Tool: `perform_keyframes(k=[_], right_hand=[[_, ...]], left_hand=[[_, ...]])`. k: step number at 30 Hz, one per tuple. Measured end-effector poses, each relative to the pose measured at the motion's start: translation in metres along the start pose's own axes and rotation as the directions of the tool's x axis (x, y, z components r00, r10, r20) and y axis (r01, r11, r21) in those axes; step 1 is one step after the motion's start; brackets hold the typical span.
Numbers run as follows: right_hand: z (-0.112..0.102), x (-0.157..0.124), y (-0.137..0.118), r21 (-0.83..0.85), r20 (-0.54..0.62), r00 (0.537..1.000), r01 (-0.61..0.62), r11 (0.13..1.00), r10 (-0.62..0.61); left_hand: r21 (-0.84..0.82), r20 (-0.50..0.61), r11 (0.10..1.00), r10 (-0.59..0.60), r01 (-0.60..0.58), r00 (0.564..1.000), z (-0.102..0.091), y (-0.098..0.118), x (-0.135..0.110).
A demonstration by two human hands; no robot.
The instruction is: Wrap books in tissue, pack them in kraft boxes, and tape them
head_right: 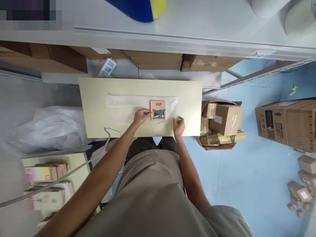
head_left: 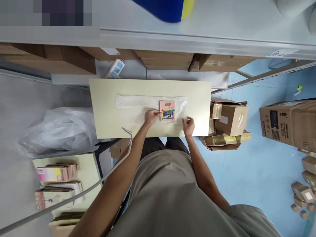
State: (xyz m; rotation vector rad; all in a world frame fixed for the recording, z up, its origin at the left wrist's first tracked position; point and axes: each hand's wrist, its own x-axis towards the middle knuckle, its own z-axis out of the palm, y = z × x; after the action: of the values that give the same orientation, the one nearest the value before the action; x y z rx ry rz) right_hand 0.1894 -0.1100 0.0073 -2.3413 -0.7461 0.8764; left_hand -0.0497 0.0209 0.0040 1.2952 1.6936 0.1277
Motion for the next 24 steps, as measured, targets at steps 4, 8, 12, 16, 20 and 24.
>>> perform_keyframes(k=[4, 8, 12, 16, 20, 24], right_hand=[[-0.001, -0.007, -0.009, 0.081, 0.09, 0.987, 0.125, 0.989, -0.132], [-0.002, -0.018, -0.023, 0.099, 0.204, 0.924, 0.309, 0.946, -0.323], [0.006, -0.019, -0.04, 0.032, 0.285, 0.856, 0.442, 0.896, -0.432], [0.014, -0.013, -0.056, 0.015, 0.38, 0.799, 0.499, 0.867, -0.466], [0.01, -0.004, -0.059, 0.039, 0.38, 0.821, 0.445, 0.895, -0.425], [-0.003, 0.003, -0.048, 0.029, 0.316, 0.88, 0.366, 0.93, -0.356]], left_hand=[[-0.029, 0.007, 0.998, 0.063, -0.063, 0.998, -0.001, -0.005, 0.0], [0.017, -0.043, 0.989, 0.147, -0.147, 0.988, 0.009, -0.006, -0.015], [0.197, -0.149, 0.957, 0.243, -0.212, 0.958, 0.029, -0.003, -0.046], [0.273, -0.119, 0.932, 0.28, -0.24, 0.952, 0.043, 0.001, -0.071], [0.291, -0.048, 0.883, 0.398, -0.368, 0.916, 0.05, 0.007, -0.082], [0.245, 0.067, 0.827, 0.506, -0.505, 0.86, 0.06, 0.011, -0.087]])
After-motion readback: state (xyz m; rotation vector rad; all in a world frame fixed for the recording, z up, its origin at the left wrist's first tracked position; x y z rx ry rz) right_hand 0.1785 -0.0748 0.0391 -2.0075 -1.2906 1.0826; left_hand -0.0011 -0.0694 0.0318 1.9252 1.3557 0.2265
